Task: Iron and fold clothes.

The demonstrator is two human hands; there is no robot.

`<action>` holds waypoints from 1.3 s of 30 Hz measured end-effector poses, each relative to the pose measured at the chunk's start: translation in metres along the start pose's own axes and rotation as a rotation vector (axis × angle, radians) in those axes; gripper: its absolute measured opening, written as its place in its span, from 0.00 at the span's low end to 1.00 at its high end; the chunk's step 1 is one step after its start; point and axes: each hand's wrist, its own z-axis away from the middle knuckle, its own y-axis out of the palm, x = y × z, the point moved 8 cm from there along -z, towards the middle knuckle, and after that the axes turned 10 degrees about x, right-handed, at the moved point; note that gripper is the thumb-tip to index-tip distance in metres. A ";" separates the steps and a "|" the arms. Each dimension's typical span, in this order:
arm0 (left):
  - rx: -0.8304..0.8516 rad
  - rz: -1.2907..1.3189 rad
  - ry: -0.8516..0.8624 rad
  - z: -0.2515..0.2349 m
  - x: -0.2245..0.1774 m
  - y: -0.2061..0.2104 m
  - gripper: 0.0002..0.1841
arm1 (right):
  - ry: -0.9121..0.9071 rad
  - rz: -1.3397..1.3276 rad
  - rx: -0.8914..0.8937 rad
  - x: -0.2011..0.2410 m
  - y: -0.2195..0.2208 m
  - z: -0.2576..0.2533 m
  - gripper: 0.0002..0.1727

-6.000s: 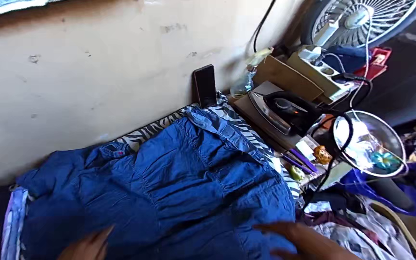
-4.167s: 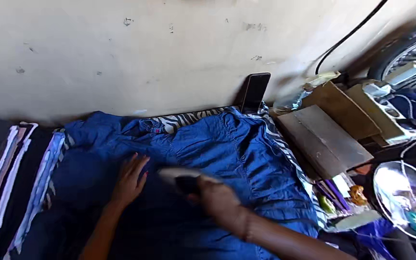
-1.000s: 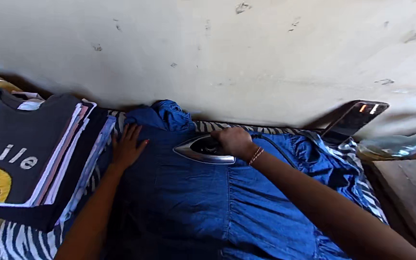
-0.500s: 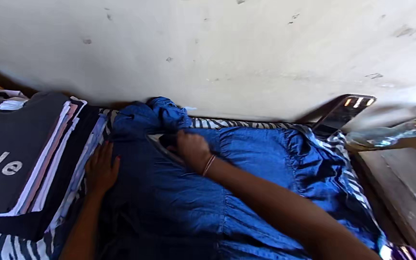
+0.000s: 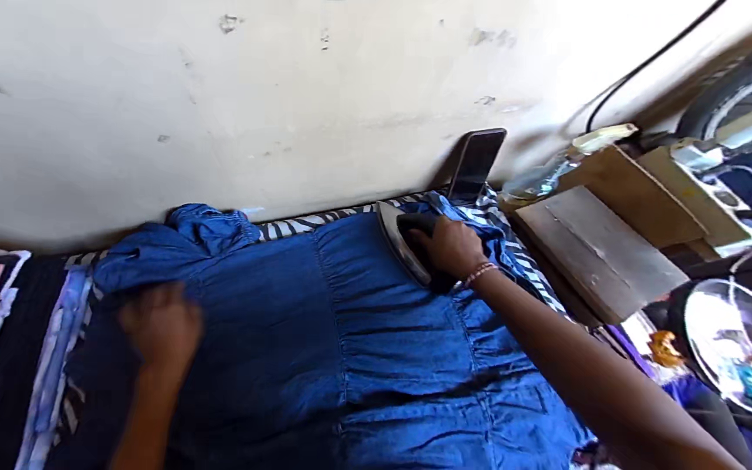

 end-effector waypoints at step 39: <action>0.133 0.161 0.379 -0.012 -0.149 0.022 0.24 | 0.236 -0.090 0.088 -0.185 0.040 0.125 0.30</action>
